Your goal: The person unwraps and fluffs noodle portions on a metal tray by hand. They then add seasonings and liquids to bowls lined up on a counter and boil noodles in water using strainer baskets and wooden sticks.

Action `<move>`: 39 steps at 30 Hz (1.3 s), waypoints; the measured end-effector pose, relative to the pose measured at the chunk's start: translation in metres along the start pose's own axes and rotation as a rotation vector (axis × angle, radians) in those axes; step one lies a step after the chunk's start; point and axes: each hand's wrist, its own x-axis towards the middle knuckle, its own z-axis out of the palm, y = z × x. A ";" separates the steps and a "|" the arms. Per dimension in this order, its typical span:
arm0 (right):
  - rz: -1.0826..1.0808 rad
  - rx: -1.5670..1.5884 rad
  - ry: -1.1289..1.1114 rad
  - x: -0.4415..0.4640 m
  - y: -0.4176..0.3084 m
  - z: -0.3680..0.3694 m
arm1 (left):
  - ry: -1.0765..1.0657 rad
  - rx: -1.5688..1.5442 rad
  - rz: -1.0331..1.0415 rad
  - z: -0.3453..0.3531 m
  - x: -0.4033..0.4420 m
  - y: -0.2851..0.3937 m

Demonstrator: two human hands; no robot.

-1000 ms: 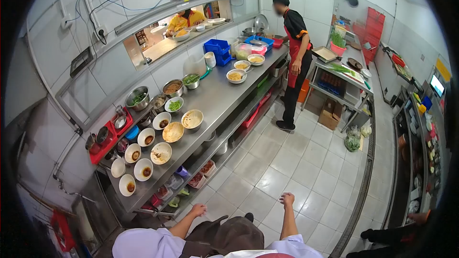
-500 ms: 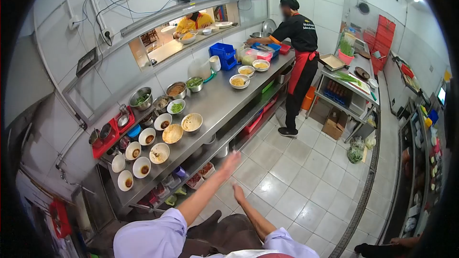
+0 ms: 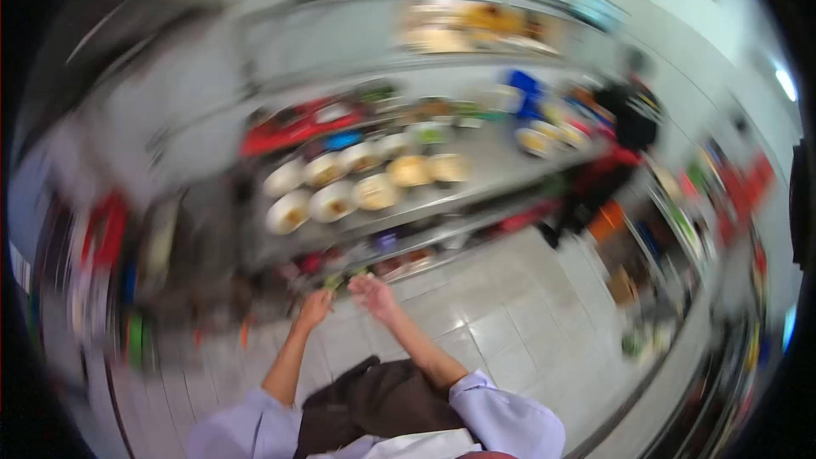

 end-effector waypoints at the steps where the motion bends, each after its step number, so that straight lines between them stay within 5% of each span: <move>1: 0.054 -0.169 -0.162 0.021 0.041 0.021 | 0.161 0.102 0.061 -0.027 -0.037 -0.032; 3: 0.138 -0.277 -0.312 0.057 0.122 0.065 | 0.589 0.081 0.166 -0.063 -0.113 -0.090; 4: 0.166 -0.334 -0.220 0.050 0.160 0.106 | 0.604 -0.179 0.077 -0.083 -0.160 -0.104; 7: 0.526 -0.226 -0.146 0.079 0.289 0.159 | 0.736 -0.370 -0.187 -0.133 -0.270 -0.164; 9: 0.573 -0.377 -0.204 0.076 0.357 0.196 | 0.773 -0.486 -0.289 -0.149 -0.341 -0.193; 11: 0.611 -0.539 -0.230 0.078 0.412 0.257 | 1.047 -0.560 -0.171 -0.184 -0.395 -0.240; 13: 0.702 -0.735 -0.375 0.096 0.459 0.326 | 1.113 -0.549 -0.277 -0.237 -0.448 -0.282; 17: 0.555 -0.943 -0.646 0.160 0.561 0.461 | 1.440 -0.265 -0.417 -0.374 -0.532 -0.373; 19: 0.311 -1.088 -0.802 0.197 0.622 0.530 | 1.532 -0.190 -0.430 -0.454 -0.563 -0.420; 28: -0.164 -0.975 -1.028 0.364 0.937 0.900 | 1.495 0.139 -0.656 -0.798 -0.643 -0.631; 29: -0.372 -0.867 -1.104 0.393 0.983 0.932 | 1.485 0.221 -0.603 -0.828 -0.645 -0.655; 34: -0.792 -1.421 -1.184 0.432 1.063 1.043 | 1.401 0.568 -0.611 -0.920 -0.637 -0.785; 36: -0.825 -1.631 -1.199 0.417 1.070 1.054 | 0.924 0.362 -1.138 -0.941 -0.638 -0.795; 39: -0.891 -1.878 -1.198 0.406 1.079 1.065 | 0.757 0.298 -1.155 -0.943 -0.644 -0.812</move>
